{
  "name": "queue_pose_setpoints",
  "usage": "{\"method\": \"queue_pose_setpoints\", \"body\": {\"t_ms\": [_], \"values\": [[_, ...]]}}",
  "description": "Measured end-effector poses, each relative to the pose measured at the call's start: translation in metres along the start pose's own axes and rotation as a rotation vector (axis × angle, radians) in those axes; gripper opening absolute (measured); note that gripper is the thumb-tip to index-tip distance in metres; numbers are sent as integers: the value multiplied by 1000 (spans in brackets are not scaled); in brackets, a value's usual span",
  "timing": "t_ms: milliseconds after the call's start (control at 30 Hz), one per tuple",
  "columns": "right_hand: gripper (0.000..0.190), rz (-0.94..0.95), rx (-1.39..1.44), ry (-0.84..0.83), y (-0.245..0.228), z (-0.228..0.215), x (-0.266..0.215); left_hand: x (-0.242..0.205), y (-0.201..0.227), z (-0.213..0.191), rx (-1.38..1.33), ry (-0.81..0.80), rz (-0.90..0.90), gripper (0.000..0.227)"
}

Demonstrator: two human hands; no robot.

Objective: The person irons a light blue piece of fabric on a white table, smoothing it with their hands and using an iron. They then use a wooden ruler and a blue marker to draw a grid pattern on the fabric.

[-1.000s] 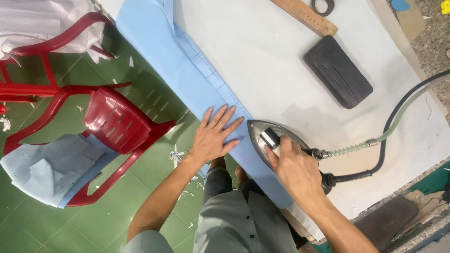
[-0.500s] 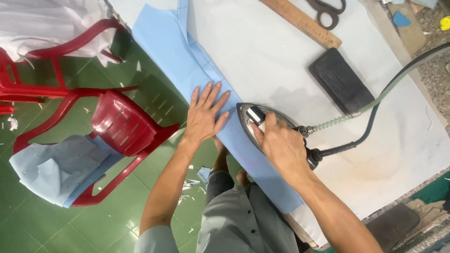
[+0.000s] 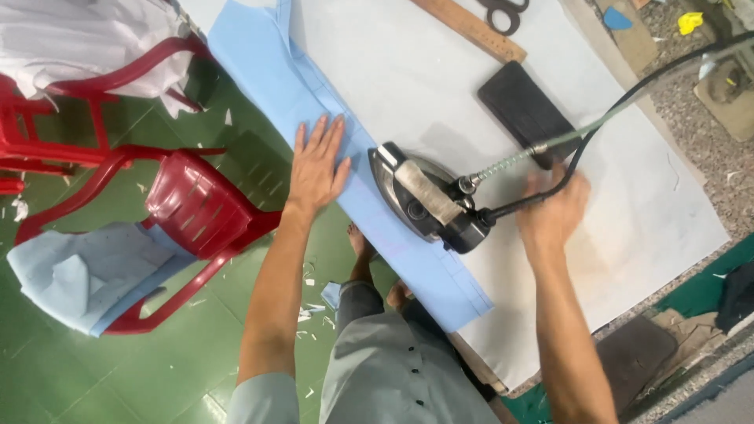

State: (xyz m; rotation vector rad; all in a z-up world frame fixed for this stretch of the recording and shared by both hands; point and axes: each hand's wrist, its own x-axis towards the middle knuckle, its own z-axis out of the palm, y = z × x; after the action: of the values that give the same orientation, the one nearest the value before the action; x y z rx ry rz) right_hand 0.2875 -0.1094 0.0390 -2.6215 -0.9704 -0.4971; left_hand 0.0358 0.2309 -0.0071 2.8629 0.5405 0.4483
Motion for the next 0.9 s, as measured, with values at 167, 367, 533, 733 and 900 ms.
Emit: {"method": "queue_pose_setpoints", "body": {"t_ms": [167, 367, 533, 733, 900], "values": [[62, -152, 12, -252, 10, 12, 3, -2, 2, 2, 42, -29, 5, 65], [60, -119, -11, -102, 31, -38, -112, -1, 5, 4, 53, -61, -14, 66], [69, 175, 110, -425, 24, -85, -140, -2, 7, 0, 57, -53, -12, 65], [62, 5, 486, -498, -32, -109, -145, 11, 31, -38, 20, -200, -60, 68], [48, -246, 295, -304, -63, -75, -151, 15, 27, -46, 48, -275, -77, 69]]}}
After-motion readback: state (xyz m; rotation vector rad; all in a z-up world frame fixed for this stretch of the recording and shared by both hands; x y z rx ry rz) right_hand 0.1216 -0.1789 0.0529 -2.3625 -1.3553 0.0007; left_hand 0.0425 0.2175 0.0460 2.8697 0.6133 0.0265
